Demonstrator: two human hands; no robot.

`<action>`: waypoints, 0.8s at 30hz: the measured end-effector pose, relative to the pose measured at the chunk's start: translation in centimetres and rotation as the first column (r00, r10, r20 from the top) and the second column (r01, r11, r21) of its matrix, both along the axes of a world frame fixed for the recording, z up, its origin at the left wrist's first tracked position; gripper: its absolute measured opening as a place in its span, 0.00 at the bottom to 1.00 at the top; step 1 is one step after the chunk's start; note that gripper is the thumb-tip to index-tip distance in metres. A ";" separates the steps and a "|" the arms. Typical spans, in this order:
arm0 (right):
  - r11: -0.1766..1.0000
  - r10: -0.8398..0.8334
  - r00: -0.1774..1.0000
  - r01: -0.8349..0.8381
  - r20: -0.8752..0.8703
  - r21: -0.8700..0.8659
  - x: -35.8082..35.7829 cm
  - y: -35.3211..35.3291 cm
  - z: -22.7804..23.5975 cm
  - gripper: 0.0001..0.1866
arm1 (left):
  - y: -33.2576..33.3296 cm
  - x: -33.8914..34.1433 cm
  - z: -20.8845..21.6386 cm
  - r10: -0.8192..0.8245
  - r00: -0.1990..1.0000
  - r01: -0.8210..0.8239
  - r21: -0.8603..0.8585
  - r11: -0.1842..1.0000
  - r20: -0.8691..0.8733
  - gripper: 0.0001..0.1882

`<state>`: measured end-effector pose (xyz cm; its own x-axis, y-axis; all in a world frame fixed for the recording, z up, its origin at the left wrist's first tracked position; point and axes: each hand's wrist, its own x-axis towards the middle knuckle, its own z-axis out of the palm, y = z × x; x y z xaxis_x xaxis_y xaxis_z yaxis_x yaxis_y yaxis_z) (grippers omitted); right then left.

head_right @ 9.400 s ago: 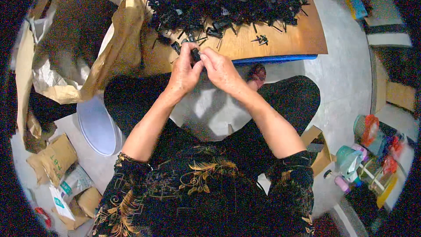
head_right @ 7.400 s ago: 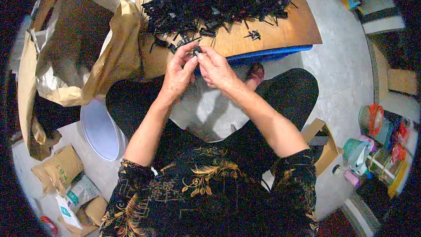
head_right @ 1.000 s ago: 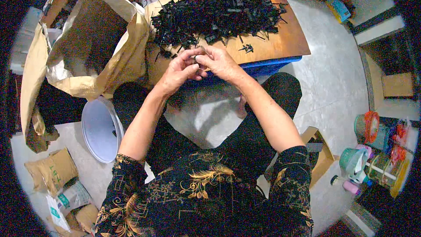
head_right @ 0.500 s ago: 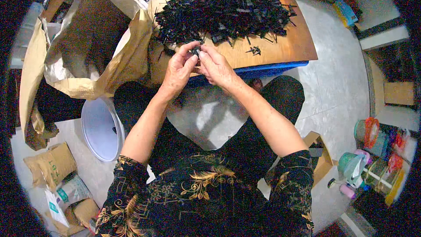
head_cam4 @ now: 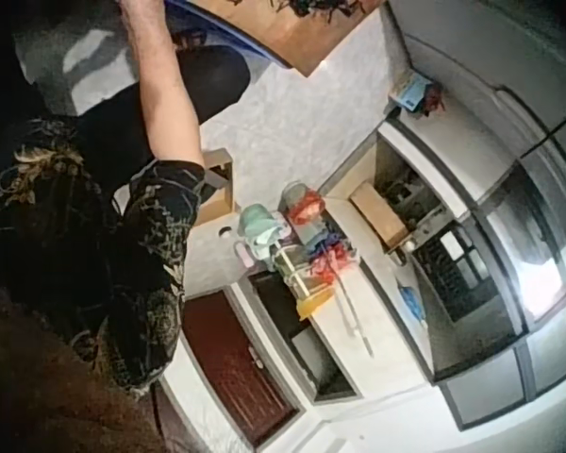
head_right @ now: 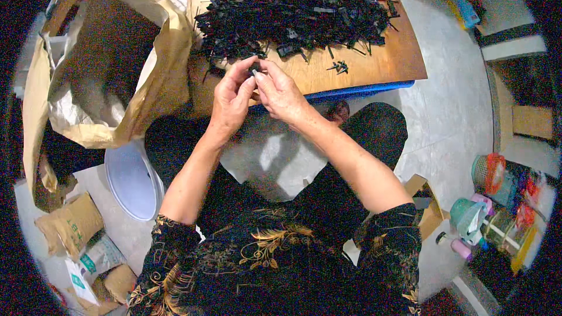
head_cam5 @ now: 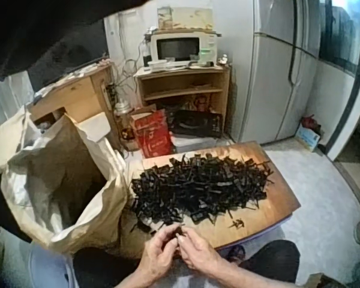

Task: Sorting small black items from a pile into a bucket.

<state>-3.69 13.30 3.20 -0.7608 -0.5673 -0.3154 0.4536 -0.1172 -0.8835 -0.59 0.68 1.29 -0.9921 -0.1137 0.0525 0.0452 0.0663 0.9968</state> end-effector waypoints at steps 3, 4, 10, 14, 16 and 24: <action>1.000 0.009 1.000 -0.009 0.018 0.008 -0.4 -0.1 -0.2 0.19 | 0.1 -0.3 0.1 0.049 0.997 -0.059 -0.172 0.983 -0.065 0.17; 0.999 0.035 0.998 -0.036 0.051 0.018 -0.5 -0.1 -0.1 0.19 | 0.0 -0.4 0.1 0.060 0.992 -0.090 -0.295 0.951 -0.108 0.16; 0.989 0.117 0.980 -0.129 0.160 0.070 -1.9 -0.2 -0.3 0.18 | -0.8 -0.9 -0.6 0.026 0.993 -0.068 -0.378 0.923 -0.113 0.16; 0.987 0.107 0.993 -0.113 0.059 0.118 -4.8 0.6 0.4 0.16 | -2.1 -2.4 1.5 0.087 0.996 -0.091 0.149 0.985 0.033 0.19; 0.974 0.002 0.972 0.052 -0.237 0.220 -6.0 0.7 -1.6 0.16 | -4.0 -2.6 2.2 0.214 0.971 -0.238 0.349 0.906 0.107 0.21; 0.591 0.473 0.616 0.307 -0.629 0.746 -4.0 -0.8 -4.1 0.12 | -6.6 -1.8 0.2 0.192 0.912 -0.399 0.679 0.617 0.361 0.09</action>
